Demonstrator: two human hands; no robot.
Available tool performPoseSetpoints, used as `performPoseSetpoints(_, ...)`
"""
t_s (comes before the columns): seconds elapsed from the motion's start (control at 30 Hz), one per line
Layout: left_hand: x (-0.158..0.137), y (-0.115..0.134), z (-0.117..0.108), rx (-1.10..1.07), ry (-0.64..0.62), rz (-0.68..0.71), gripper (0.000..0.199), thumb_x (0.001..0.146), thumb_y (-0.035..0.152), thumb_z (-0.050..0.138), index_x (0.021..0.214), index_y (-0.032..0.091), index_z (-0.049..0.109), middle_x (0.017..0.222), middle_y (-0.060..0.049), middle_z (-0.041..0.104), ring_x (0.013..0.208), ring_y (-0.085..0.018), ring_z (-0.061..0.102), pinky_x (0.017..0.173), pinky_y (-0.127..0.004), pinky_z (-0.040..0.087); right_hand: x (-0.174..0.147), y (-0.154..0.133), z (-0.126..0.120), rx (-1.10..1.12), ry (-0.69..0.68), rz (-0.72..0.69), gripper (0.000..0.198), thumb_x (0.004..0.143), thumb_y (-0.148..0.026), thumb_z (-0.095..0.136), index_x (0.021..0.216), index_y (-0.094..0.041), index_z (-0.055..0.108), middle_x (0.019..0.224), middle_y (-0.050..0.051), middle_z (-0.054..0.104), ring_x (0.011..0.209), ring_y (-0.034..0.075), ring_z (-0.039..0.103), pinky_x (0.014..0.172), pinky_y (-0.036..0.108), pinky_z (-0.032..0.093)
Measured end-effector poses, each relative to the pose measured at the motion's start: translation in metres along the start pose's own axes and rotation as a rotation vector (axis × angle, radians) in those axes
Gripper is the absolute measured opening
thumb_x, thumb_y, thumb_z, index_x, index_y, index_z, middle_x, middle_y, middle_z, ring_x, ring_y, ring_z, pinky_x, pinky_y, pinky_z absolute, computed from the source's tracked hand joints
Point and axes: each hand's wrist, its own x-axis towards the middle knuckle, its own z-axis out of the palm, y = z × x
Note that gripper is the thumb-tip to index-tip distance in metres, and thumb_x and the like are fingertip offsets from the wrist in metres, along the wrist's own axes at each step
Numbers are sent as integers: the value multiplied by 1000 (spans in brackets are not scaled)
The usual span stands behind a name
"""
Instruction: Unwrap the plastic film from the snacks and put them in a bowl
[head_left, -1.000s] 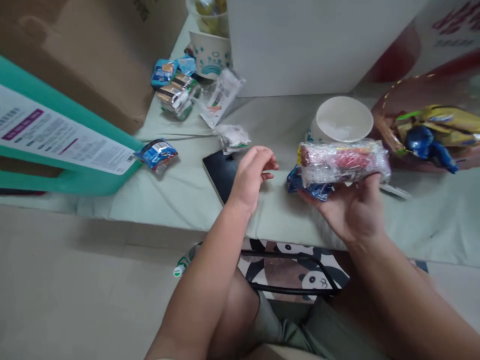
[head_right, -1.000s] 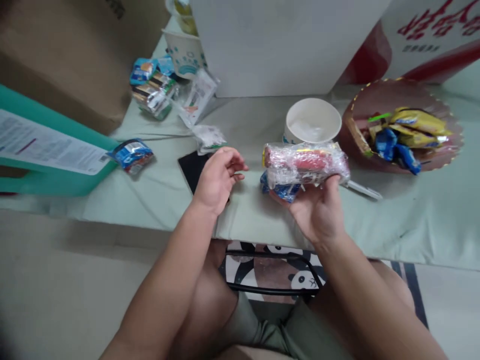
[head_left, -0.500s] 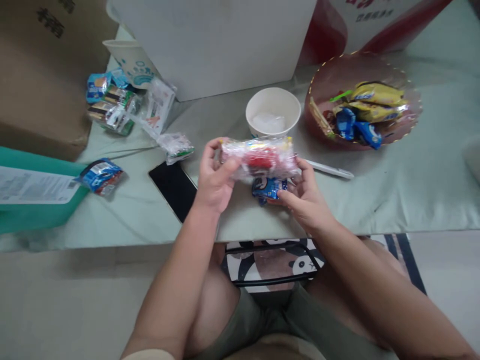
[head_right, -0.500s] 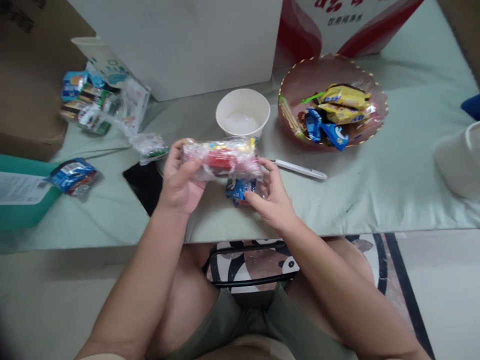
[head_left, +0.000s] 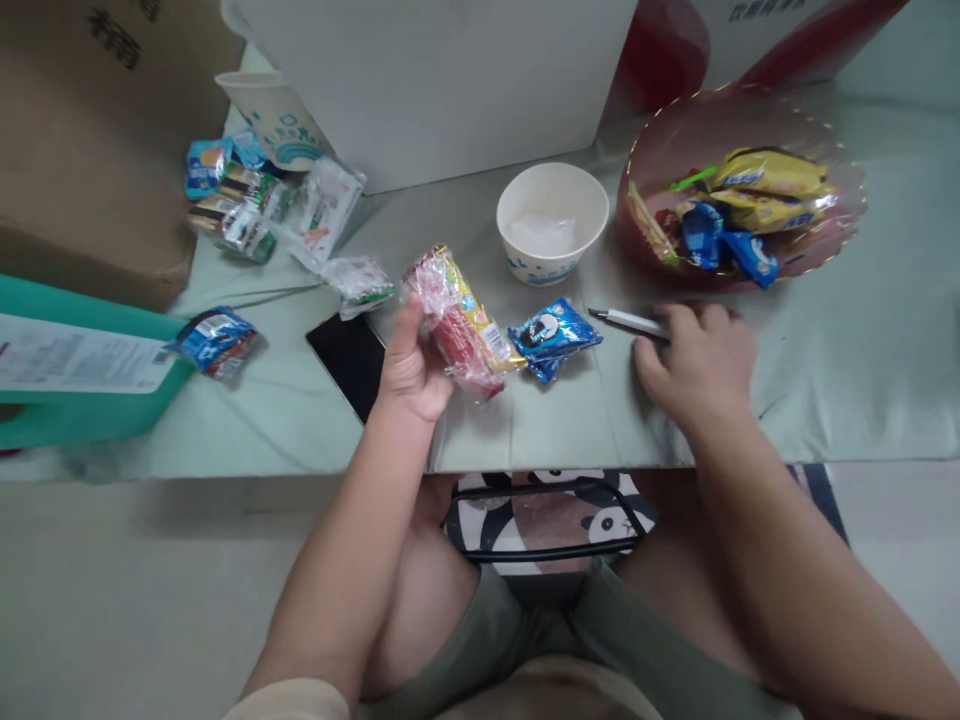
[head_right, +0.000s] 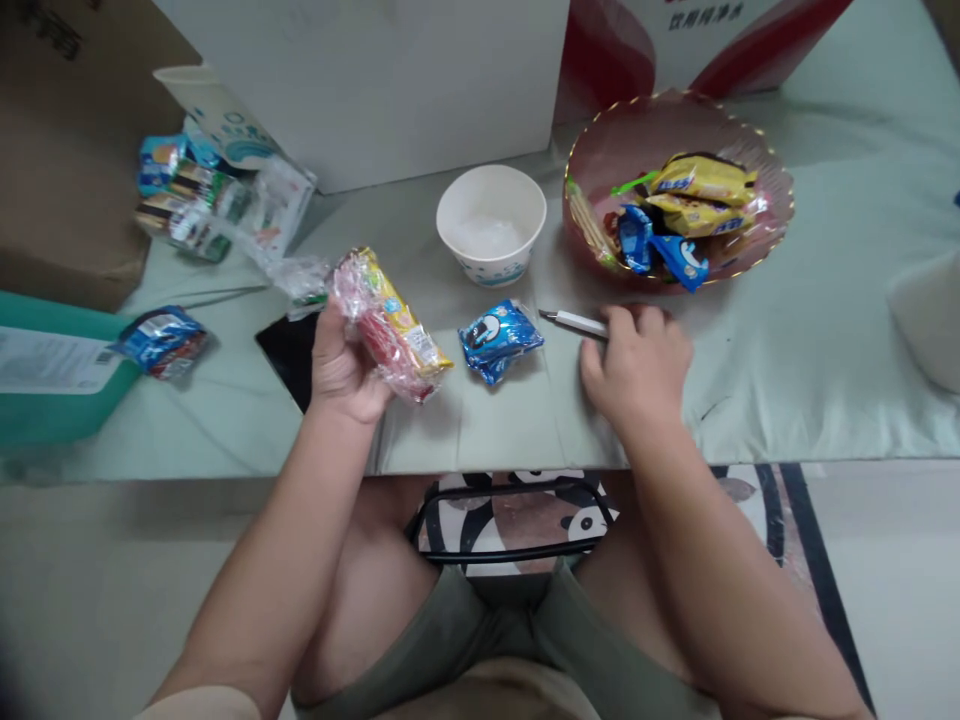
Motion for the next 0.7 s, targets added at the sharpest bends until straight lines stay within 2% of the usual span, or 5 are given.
performPoseSetpoints(0.2,2,9,2,0,-11,-99,27,85,49,70,91,22,70,85,-6,76,91,-25,76,80,-36,63,-2,6,-3,13,-57,-58,26,89,-39,51,99,-21,67,94,16,67,88,35,61,75,45,46)
performPoseSetpoints(0.3,0,13,-1,12,-28,-91,22,82,42,71,91,22,70,90,-7,77,94,-25,75,81,-34,62,-9,-6,-17,135,-53,32,22,90,-42,52,99,-26,63,84,9,68,75,29,61,66,40,42)
performPoseSetpoints(0.4,-6,12,-2,24,-54,-27,23,76,35,78,93,23,67,94,-5,76,95,-25,75,81,-35,60,-18,-21,-24,402,-59,65,24,90,-46,54,103,-27,62,75,4,64,63,23,58,61,36,42)
performPoseSetpoints(0.5,-13,6,-1,43,-87,34,34,71,28,82,100,26,65,96,-3,75,91,-23,74,79,-34,59,-28,-38,-19,735,-176,33,27,96,-50,52,105,-26,61,67,-1,58,55,17,52,56,32,40)
performPoseSetpoints(0.7,-15,-9,4,76,-178,-39,37,72,24,74,107,24,62,87,1,72,74,-17,70,70,-29,58,-44,-78,-7,1209,-392,-75,30,105,-37,43,134,-31,44,80,-4,64,48,10,49,47,26,41)
